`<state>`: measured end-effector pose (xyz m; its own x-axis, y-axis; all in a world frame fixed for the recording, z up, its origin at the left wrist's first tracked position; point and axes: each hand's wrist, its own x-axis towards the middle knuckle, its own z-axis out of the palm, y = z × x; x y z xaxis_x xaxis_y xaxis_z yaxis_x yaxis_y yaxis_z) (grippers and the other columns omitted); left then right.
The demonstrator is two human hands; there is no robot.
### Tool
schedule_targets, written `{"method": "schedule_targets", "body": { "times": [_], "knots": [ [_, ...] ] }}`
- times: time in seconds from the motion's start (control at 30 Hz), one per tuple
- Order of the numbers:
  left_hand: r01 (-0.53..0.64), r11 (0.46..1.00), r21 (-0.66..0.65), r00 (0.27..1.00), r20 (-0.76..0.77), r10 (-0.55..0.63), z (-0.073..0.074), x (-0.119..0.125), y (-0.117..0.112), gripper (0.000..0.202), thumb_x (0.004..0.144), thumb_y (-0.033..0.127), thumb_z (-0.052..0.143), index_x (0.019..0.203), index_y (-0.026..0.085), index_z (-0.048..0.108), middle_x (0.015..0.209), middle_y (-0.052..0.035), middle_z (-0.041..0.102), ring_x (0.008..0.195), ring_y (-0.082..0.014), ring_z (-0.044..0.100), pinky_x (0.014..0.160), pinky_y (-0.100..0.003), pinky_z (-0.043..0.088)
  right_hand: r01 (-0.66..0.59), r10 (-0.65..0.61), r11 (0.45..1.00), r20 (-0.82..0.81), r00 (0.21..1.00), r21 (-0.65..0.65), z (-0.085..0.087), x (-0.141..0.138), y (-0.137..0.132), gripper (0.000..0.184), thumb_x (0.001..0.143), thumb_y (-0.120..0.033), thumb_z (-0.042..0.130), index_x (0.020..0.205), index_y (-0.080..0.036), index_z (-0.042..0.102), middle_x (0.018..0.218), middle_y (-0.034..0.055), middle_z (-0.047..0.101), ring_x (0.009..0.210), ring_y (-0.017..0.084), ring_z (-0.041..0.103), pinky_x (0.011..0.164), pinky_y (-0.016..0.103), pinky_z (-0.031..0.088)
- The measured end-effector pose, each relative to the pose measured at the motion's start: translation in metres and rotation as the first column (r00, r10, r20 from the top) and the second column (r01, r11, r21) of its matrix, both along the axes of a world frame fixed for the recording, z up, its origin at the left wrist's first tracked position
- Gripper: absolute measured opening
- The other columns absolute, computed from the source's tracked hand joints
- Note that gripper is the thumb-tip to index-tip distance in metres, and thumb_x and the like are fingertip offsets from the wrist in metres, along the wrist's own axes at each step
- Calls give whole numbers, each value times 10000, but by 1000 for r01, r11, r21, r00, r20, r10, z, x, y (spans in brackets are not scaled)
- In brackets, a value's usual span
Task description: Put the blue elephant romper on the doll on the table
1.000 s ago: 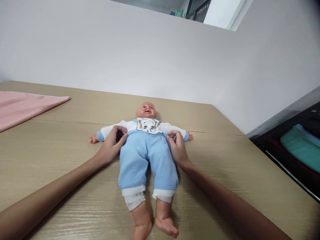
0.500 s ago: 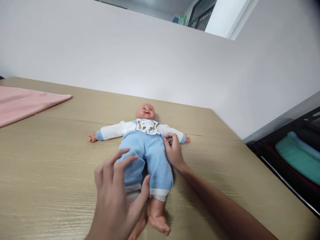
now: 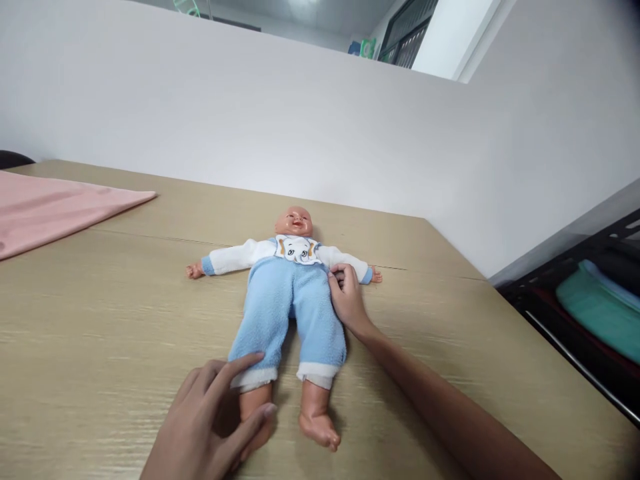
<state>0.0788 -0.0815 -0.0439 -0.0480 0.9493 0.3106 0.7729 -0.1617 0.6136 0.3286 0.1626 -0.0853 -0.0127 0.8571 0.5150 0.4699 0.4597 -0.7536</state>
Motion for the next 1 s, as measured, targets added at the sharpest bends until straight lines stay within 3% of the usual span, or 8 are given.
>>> {"method": "schedule_targets", "body": {
  "times": [0.17,0.27,0.37,0.47,0.6,0.77,0.87,1.0],
  "knots": [
    [-35,999,-11,999,-41,35,-7,-6,1,507,903,662,775,1290,336,748,882,-11,719,760,-245,736,700,-351,619,41,-44,998,50,998,53,4,1,-2,106,993,-339,559,1056,-257,581,1056,78,680,993,274,642,964,452,548],
    [-101,994,-30,995,-1,101,-14,-10,0,642,899,719,733,1355,277,639,859,-3,720,724,-255,740,679,-364,624,85,-96,990,95,991,109,17,14,3,131,951,-305,611,1068,-247,598,1108,103,685,1092,310,616,1066,508,495],
    [-199,979,-49,980,9,200,-21,-17,-1,750,876,770,704,1367,238,506,793,17,696,718,-295,750,698,-411,636,82,-121,985,272,955,151,33,40,17,324,910,-304,674,1215,-203,634,1301,173,669,1275,379,556,1172,597,404],
    [-188,981,-50,982,-1,188,-21,-26,-1,835,863,791,689,1438,256,405,727,51,637,640,-298,720,615,-409,614,-60,27,997,463,886,57,42,72,36,565,891,-402,758,1389,-172,625,1434,211,654,1377,418,551,1210,628,385],
    [-138,990,-21,990,-21,137,2,-30,14,731,936,780,606,1414,269,393,727,70,568,584,-256,670,584,-379,576,-227,236,971,481,844,-78,47,101,49,664,807,-450,879,1397,-221,676,1413,143,743,1291,373,684,1128,535,515],
    [-51,969,243,977,-191,99,43,-9,69,720,966,830,548,1333,211,513,1002,-65,686,896,-332,702,874,-502,565,-251,271,962,469,840,-105,70,106,44,505,865,-364,846,1339,-231,730,1289,101,809,1122,323,761,960,430,575],
    [75,959,274,947,-322,18,57,11,118,713,1011,776,531,1367,158,554,1222,-167,700,1134,-403,642,1012,-558,514,-170,119,985,576,809,35,95,98,33,432,870,-263,823,1296,-233,757,1230,110,815,1119,351,736,975,465,546],
    [167,958,232,948,-305,-92,57,34,189,730,1023,694,591,1425,89,520,1366,-234,639,1263,-408,593,1112,-587,464,-104,-143,953,726,673,284,117,81,14,436,867,-170,805,1294,-244,766,1202,140,798,1167,411,664,1037,588,490]
  ]
}}
